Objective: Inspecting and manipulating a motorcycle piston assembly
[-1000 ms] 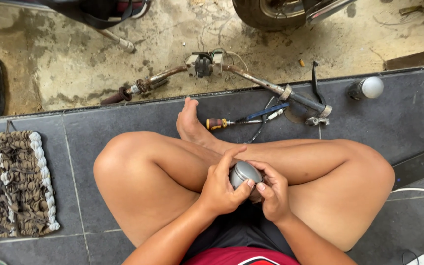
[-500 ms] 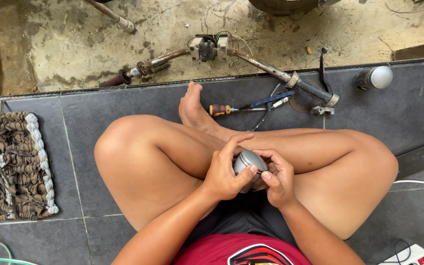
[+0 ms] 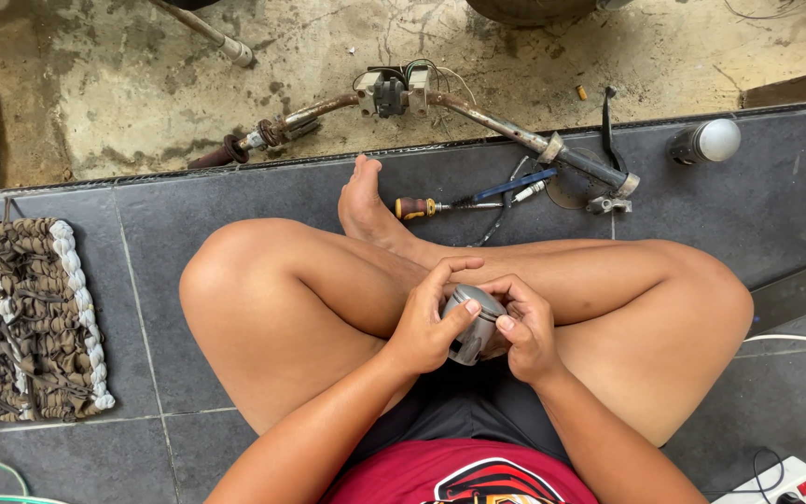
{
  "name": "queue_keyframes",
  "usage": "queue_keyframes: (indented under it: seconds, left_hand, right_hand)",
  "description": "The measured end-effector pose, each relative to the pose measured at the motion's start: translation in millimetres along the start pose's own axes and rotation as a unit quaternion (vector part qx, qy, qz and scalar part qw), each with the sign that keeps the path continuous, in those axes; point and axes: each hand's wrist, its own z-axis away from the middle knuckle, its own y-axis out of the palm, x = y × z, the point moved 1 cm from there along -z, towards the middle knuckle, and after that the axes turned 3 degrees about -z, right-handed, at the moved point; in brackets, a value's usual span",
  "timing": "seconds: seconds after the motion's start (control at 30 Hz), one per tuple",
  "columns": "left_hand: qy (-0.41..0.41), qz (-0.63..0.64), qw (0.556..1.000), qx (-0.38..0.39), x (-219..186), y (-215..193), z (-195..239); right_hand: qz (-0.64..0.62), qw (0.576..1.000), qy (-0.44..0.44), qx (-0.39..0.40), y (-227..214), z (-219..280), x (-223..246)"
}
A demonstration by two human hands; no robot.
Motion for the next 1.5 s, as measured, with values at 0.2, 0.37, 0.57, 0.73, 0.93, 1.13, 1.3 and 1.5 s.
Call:
queue_keyframes:
  seconds: [0.2,0.37,0.57,0.73,0.93,1.13,1.3,1.5]
  left_hand:
    - [-0.009,-0.002,1.000,-0.013,5,-1,-1]
    - [-0.023,0.029,0.999,-0.002,15,-2,-1]
    - [-0.032,0.067,0.997,0.037,27,-1,-3]
    - [-0.035,0.109,0.991,0.065,23,-3,-3]
    - [-0.032,0.205,0.967,0.150,-24,5,3]
    - [-0.022,-0.127,0.991,0.030,-47,3,-3]
    - [-0.041,-0.130,0.989,0.063,-50,0,-3]
    - [-0.071,-0.067,0.985,0.140,-25,-2,4]
  right_hand:
    - [0.006,1.000,-0.006,0.002,2,-3,1]
    - [-0.029,1.000,0.001,0.000,5,-10,8]
    - [-0.100,0.994,0.022,0.048,0,-13,3]
    - [-0.118,0.983,0.041,0.134,-1,-21,37]
    - [-0.189,0.964,0.087,0.168,-21,-15,6]
    - [-0.092,0.991,0.044,0.082,-38,-20,-8]
    - [-0.096,0.991,0.038,0.088,-38,-19,-8]
    - [-0.123,0.983,0.025,0.137,-32,-18,-3]
